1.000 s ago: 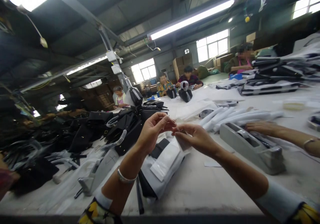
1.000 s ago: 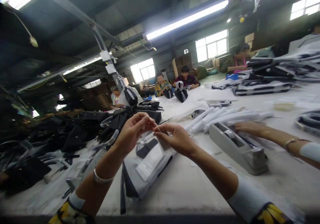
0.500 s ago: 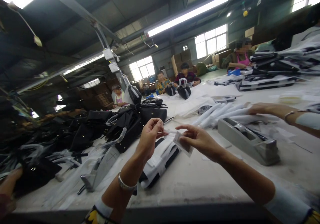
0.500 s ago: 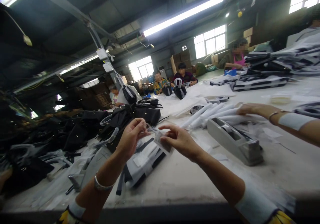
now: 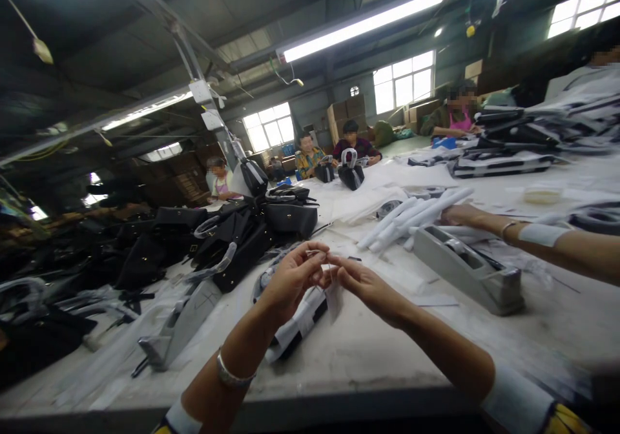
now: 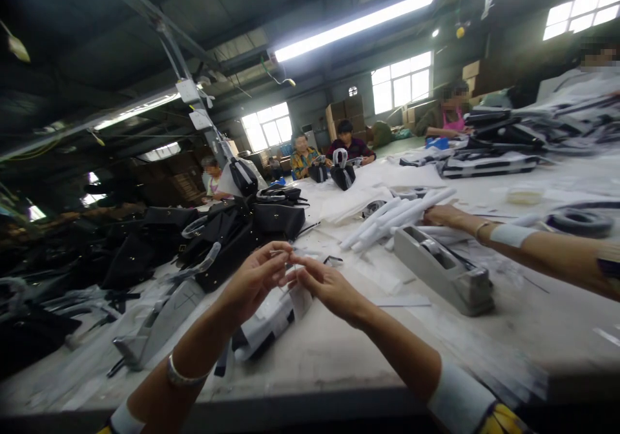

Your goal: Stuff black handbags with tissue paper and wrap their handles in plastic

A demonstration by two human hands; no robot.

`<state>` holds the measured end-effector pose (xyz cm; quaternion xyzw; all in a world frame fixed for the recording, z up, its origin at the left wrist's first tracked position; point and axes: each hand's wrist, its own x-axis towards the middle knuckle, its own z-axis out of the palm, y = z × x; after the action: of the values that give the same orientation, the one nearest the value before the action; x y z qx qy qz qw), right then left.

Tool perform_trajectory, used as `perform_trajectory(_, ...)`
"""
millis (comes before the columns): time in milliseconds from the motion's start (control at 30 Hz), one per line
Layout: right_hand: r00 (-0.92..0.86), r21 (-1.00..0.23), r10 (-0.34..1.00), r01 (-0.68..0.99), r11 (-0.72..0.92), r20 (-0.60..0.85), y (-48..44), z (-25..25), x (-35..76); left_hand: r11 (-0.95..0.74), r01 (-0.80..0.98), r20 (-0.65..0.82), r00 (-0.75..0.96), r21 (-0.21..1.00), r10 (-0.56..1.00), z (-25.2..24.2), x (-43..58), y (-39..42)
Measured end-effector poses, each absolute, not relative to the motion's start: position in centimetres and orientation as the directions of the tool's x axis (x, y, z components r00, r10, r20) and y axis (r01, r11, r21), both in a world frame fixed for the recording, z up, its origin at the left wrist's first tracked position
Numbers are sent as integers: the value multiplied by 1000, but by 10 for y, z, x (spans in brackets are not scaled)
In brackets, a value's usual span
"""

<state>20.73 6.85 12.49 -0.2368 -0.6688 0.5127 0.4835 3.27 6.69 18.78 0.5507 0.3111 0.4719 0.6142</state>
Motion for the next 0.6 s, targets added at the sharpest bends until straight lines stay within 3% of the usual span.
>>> perform_trajectory(67, -421, -917, 819, -264, 300, 389, 65, 123, 197, -50, -211, 131, 392, 976, 911, 184, 31, 66)
perform_trajectory(200, -243, -903, 934, -404, 149, 263, 69, 114, 188, -120, -139, 163, 357, 983, 920, 182, 15, 72)
perform_trajectory(367, -157, -931, 972, -348, 111, 175, 82, 107, 182, -298, 370, 257, 156, 880, 954, 168, -36, 113)
perform_trajectory(467, -145, -966, 973, -213, 148, 181, 91, 103, 170, -196, 523, 251, -35, 830, 967, 144, -76, 146)
perform_trajectory(600, -195, -981, 969, -148, 121, 149, 104, 93, 146, 56, 643, 103, -207, 764, 973, 106, -122, 176)
